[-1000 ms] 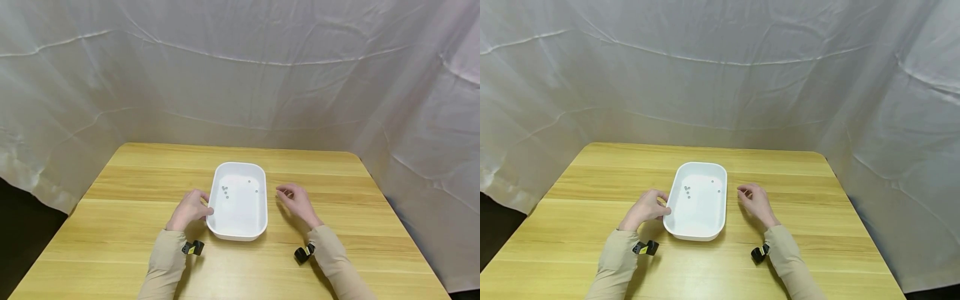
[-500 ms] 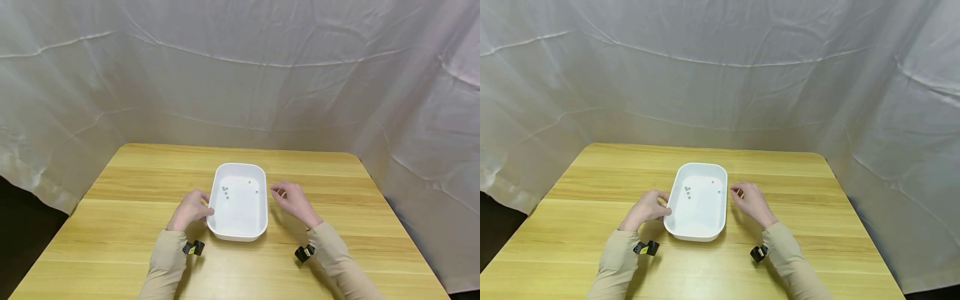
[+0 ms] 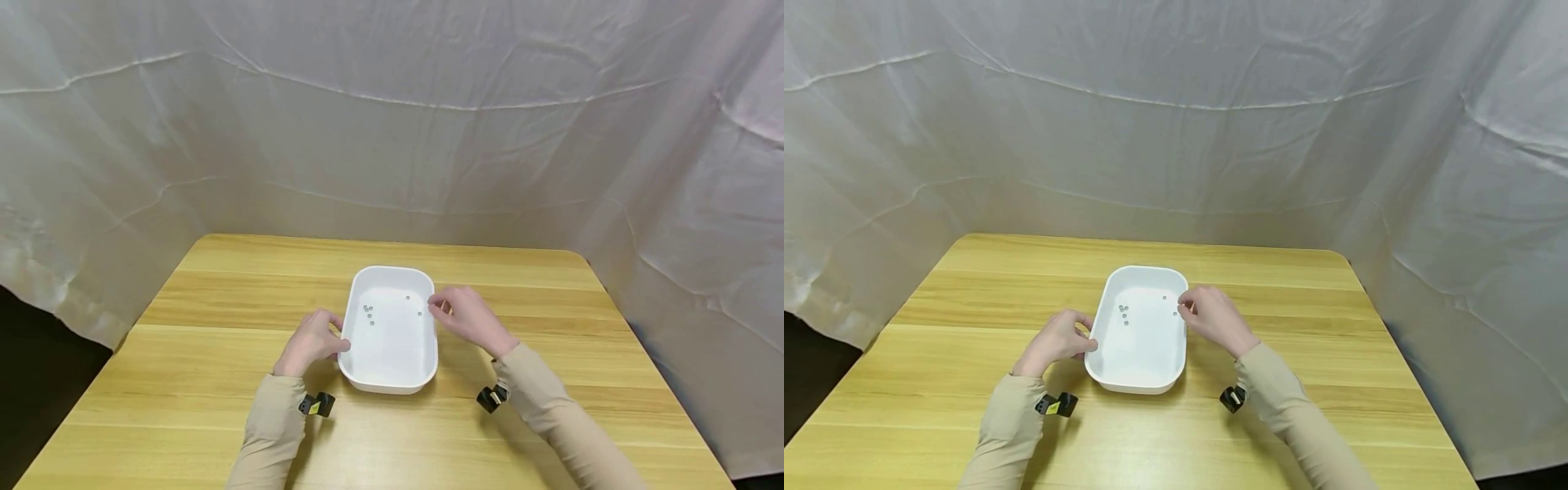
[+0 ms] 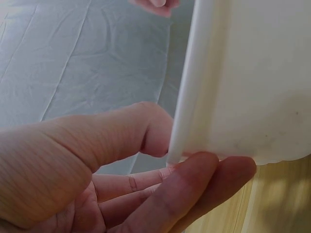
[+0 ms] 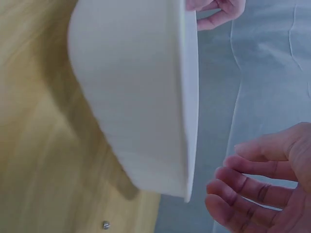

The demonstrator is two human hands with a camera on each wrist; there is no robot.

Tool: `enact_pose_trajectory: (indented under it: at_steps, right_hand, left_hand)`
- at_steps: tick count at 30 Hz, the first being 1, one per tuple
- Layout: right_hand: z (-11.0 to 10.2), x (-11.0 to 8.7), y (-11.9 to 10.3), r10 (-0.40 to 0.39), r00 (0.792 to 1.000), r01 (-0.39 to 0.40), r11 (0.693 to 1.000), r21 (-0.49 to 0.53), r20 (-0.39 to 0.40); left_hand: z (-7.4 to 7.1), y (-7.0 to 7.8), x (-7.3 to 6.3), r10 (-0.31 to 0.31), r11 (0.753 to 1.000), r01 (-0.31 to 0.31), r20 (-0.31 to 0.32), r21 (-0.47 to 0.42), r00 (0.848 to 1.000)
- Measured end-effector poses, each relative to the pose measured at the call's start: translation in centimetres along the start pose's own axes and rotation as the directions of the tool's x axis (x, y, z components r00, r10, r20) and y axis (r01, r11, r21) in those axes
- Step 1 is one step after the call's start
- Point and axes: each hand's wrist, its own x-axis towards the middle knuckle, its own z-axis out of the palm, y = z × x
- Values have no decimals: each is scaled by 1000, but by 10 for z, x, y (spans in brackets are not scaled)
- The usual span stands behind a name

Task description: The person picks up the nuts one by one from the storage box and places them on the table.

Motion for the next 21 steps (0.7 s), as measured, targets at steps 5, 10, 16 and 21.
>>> enact_pose_trajectory:
  at_steps: [5, 10, 16, 21]
  right_hand:
    - [-3, 18, -12, -51, 994, 57, 996, -65, 93]
    - [-2, 37, -21, -47, 978, 71, 991, -116, 203]
    - [1, 60, -27, 25, 932, 22, 992, -124, 361]
    - [2, 75, -31, 89, 888, -13, 986, -168, 450]
  left_hand:
    - [0, 0, -1, 10, 1000, -10, -9, 3, 1000]
    - [0, 0, 0, 2, 1000, -2, -8, 0, 1000]
    - [0, 0, 0, 2, 1000, -2, -1, -16, 1000]
    - [2, -1, 1, -7, 1000, 7, 1, -13, 1000]
